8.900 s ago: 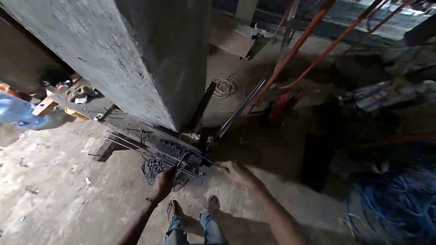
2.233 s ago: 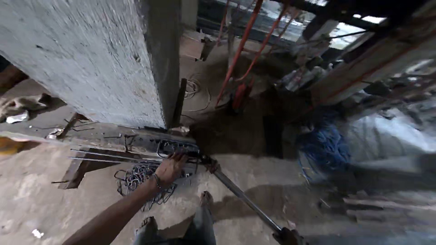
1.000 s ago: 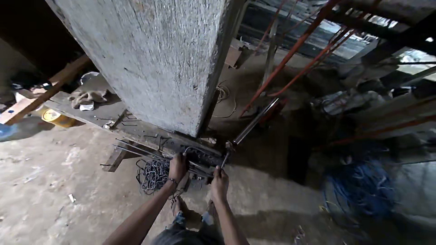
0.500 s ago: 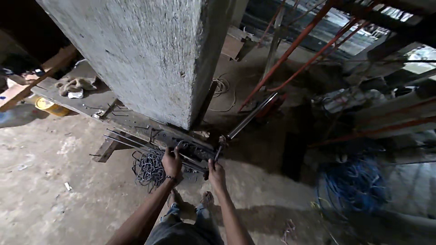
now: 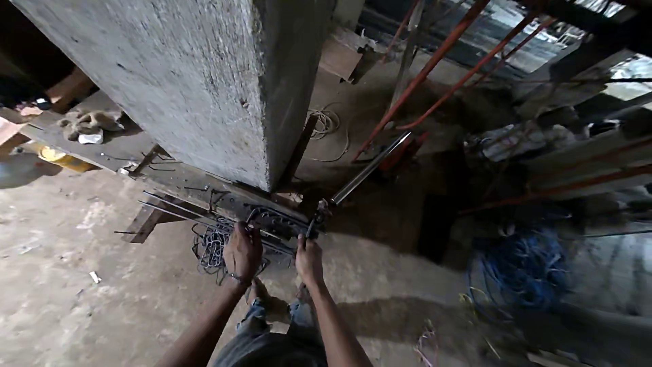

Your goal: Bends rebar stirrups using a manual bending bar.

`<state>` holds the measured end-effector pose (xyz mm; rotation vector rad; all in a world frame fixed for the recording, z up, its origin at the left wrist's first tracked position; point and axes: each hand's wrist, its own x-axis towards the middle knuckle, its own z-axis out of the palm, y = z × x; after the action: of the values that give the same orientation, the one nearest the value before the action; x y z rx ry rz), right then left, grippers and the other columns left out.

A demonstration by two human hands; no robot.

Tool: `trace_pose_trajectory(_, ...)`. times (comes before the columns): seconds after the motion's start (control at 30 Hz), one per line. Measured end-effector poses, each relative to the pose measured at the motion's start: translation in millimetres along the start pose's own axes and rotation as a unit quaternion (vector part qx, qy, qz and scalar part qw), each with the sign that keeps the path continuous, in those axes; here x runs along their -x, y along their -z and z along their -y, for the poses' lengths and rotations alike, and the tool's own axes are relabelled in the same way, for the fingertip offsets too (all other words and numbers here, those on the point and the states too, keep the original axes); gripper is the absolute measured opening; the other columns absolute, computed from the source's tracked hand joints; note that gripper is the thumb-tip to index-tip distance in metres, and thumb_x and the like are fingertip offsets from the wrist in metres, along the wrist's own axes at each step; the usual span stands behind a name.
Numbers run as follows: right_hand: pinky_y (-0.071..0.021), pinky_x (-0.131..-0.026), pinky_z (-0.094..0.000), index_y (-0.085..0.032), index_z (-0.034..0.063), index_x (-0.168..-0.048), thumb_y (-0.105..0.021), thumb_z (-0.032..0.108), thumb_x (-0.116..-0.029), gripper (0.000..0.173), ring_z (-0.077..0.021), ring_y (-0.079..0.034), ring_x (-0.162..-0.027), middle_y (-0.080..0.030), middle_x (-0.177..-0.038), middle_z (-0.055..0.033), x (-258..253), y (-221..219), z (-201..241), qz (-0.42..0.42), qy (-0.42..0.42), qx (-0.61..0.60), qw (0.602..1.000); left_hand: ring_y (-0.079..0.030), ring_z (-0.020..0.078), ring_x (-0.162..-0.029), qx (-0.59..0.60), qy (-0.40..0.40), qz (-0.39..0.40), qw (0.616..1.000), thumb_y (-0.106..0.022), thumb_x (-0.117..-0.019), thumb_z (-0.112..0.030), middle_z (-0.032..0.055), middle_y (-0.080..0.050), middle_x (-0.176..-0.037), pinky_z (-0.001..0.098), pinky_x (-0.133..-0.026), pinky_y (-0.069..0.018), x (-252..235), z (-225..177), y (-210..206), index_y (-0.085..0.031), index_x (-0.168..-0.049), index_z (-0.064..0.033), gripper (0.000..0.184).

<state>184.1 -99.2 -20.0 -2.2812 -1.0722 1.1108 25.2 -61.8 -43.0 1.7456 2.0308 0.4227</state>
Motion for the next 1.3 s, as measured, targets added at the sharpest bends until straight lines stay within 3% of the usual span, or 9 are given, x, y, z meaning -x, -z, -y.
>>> trace_pose_trajectory(0.07, -0.0560, -0.088, -0.0469, -0.068, -0.0052, -0.107, -0.037, 0.032, -0.1131, 0.049, -0.0307, -0.070, -0.094, -0.070, -0.097, -0.0209, 0.0, 2.7, 0.1, 0.012, 0.010, 0.012, 1.000, -0.061, 0.0476, -0.120, -0.020, -0.173, -0.033, 0.984, -0.054, -0.1020, -0.034, 0.0281, -0.065, -0.125, 0.0636, -0.103, -0.0462, 21.5, 2.1, -14.4, -0.066, -0.130, 0.0000, 0.045)
trace_pose_trajectory(0.17, -0.0570, -0.081, -0.0454, -0.068, -0.0036, -0.105, -0.039, 0.040, -0.1121, 0.053, -0.0277, -0.069, -0.085, -0.069, -0.092, -0.0183, -1.5, 16.5, -9.9, 0.091, 0.026, -0.002, 0.996, -0.066, 0.0359, -0.119, -0.038, -0.356, 0.013, 0.934, -0.049, -0.1049, -0.030, 0.0161, -0.072, -0.119, 0.0546, -0.111, -0.0448, 31.5, 0.2, -39.4, -0.073, -0.119, -0.0083, 0.035)
trace_pose_trajectory(0.23, -0.0601, -0.078, -0.0421, -0.069, 0.0003, -0.110, -0.044, 0.049, -0.1087, 0.055, -0.0218, -0.071, -0.080, -0.071, -0.092, -0.0127, -6.7, 56.2, -20.2, 0.173, 0.040, 0.029, 0.984, -0.067, 0.0335, -0.112, -0.042, -0.385, 0.052, 0.920, -0.047, -0.1060, -0.034, 0.0125, -0.073, -0.111, 0.0539, -0.107, -0.0465, 26.6, -8.0, -41.8, -0.073, -0.111, -0.0109, 0.035)
trace_pose_trajectory(0.33, -0.0567, -0.092, -0.0523, -0.062, -0.0031, -0.127, -0.067, 0.028, -0.1000, 0.042, -0.0344, -0.070, -0.102, -0.070, -0.112, -0.0224, -47.0, 157.0, -24.4, 0.048, 0.077, 0.134, 0.987, -0.067, 0.0357, -0.110, -0.047, -0.377, 0.070, 0.923, -0.048, -0.1039, -0.049, 0.0127, -0.073, -0.109, 0.0582, -0.104, -0.0469, 28.0, -16.3, -49.0, -0.074, -0.110, -0.0131, 0.045)
trace_pose_trajectory(0.47, -0.0377, -0.111, -0.0701, -0.033, 0.0075, -0.160, -0.062, 0.000, -0.0973, 0.070, -0.0532, -0.040, -0.143, -0.036, -0.159, -0.0312, -200.6, 249.4, -41.5, -0.086, 0.123, 0.283, 0.947, -0.070, 0.0302, -0.100, -0.046, -0.359, -0.008, 0.932, -0.049, -0.1031, -0.045, 0.0077, -0.074, -0.097, 0.0548, -0.099, -0.0491, 33.4, -18.6, -62.4, -0.075, -0.099, -0.0142, 0.041)
trace_pose_trajectory(0.6, -0.0392, -0.104, -0.0775, -0.052, 0.0182, -0.150, -0.070, 0.003, -0.0930, 0.061, -0.0551, -0.040, -0.142, -0.040, -0.158, -0.0270, -316.5, 277.7, -75.6, -0.107, 0.342, 0.396, 0.846, -0.069, 0.0276, -0.093, -0.046, -0.346, -0.049, 0.936, -0.051, -0.1023, -0.039, 0.0060, -0.072, -0.087, 0.0515, -0.096, -0.0492, 36.7, -24.6, -66.8, -0.072, -0.085, -0.0129, 0.037)
trace_pose_trajectory(0.77, -0.0352, -0.111, -0.0735, -0.065, 0.0173, -0.136, -0.079, 0.022, -0.0915, 0.047, -0.0494, -0.052, -0.132, -0.057, -0.140, -0.0247, -315.2, 316.7, -125.7, -0.062, 0.421, 0.444, 0.789, -0.067, 0.0247, -0.082, -0.020, -0.358, -0.081, 0.930, -0.054, -0.1009, -0.035, 0.0045, -0.068, -0.074, 0.0470, -0.087, -0.0485, 36.3, -21.5, -70.5, -0.066, -0.074, -0.0130, 0.037)
trace_pose_trajectory(1.03, -0.0389, -0.110, -0.0700, -0.061, -0.0021, -0.136, -0.076, 0.004, -0.0881, 0.050, -0.0541, -0.052, -0.132, -0.057, -0.138, -0.0337, -291.5, 387.2, -251.0, -0.086, 0.229, 0.405, 0.881, -0.064, 0.0222, -0.077, -0.023, -0.355, -0.069, 0.932, -0.058, -0.0988, -0.038, 0.0025, -0.066, -0.070, 0.0449, -0.083, -0.0465, 34.0, -26.2, -71.9, -0.067, -0.071, -0.0139, 0.038)
trace_pose_trajectory(1.3, -0.0459, -0.104, -0.0665, -0.066, -0.0013, -0.129, -0.072, 0.010, -0.0951, 0.036, -0.0492, -0.059, -0.126, -0.063, -0.131, -0.0287, -280.4, 383.0, -214.3, -0.029, 0.273, 0.442, 0.854, -0.064, 0.0225, -0.074, -0.040, -0.357, -0.061, 0.931, -0.054, -0.0999, -0.034, 0.0028, -0.064, -0.066, 0.0457, -0.081, -0.0459, 34.4, -28.5, -70.3, -0.063, -0.068, -0.0130, 0.039)
